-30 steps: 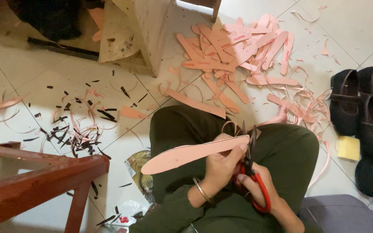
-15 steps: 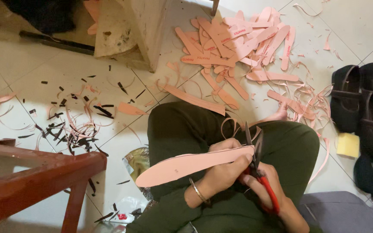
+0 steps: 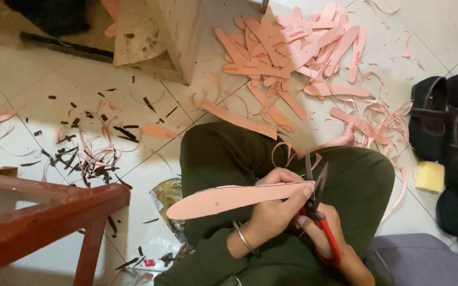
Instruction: The person sits on the floor and cuts insole shapes from a pink foam sheet using scissors, following drawn outlines. They cut out one insole, set it with a pile of finished insoles, then continue cutting the next outlined pair from the sheet.
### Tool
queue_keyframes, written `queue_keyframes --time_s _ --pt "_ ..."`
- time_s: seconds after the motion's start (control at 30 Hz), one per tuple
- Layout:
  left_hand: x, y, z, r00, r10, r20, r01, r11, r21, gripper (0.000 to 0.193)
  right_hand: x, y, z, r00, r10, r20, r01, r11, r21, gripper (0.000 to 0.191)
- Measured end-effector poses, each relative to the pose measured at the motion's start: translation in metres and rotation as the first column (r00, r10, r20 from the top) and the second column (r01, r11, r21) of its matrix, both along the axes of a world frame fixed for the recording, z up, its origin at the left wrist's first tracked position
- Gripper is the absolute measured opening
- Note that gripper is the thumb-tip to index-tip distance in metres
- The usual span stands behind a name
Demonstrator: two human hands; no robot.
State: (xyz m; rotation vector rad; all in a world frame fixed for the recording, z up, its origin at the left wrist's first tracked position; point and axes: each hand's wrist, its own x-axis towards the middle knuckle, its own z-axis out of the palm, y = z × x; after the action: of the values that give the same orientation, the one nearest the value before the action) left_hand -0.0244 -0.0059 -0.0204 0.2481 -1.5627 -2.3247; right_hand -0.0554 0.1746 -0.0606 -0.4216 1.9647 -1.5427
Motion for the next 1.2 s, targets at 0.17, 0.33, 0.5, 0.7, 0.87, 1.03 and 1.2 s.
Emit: queue_keyframes --time_s 0.17,0.33,0.5,0.7,0.87,1.03,1.2 --pt "-0.001 0.0 -0.003 0.998 -0.061 0.024 0.06 0.997 0.055 0.015 0.0 0.001 0.004 0.999 -0.006 0.032 0.007 0.999 -0.04 0.01" --pt "-0.003 -0.009 -0.001 0.994 -0.105 0.01 0.105 0.994 0.027 0.015 -0.003 0.006 0.007 0.999 0.035 0.016 -0.035 0.999 -0.025 0.01" --pt "-0.008 -0.015 0.0 0.968 -0.236 0.08 0.219 0.959 0.178 0.015 -0.001 0.013 -0.001 0.968 -0.1 0.231 0.088 0.994 0.061 0.015" --pt "-0.013 -0.028 0.0 0.897 -0.407 0.173 0.386 0.911 0.143 0.026 -0.017 0.023 -0.003 0.97 -0.079 0.229 0.093 0.994 -0.054 0.019" --pt "-0.014 -0.033 0.002 0.804 -0.551 0.224 0.528 0.835 0.155 0.028 -0.021 0.024 0.001 0.978 -0.113 0.176 0.129 0.988 -0.085 0.025" --pt "-0.013 -0.037 0.001 0.766 -0.599 0.235 0.58 0.801 0.149 0.025 -0.015 0.026 0.001 0.986 -0.057 0.158 0.067 0.996 -0.056 0.02" --pt "-0.007 -0.028 -0.009 0.864 -0.484 0.14 0.439 0.86 0.26 0.019 -0.011 0.024 -0.002 0.973 -0.159 0.168 0.171 0.983 -0.061 0.026"
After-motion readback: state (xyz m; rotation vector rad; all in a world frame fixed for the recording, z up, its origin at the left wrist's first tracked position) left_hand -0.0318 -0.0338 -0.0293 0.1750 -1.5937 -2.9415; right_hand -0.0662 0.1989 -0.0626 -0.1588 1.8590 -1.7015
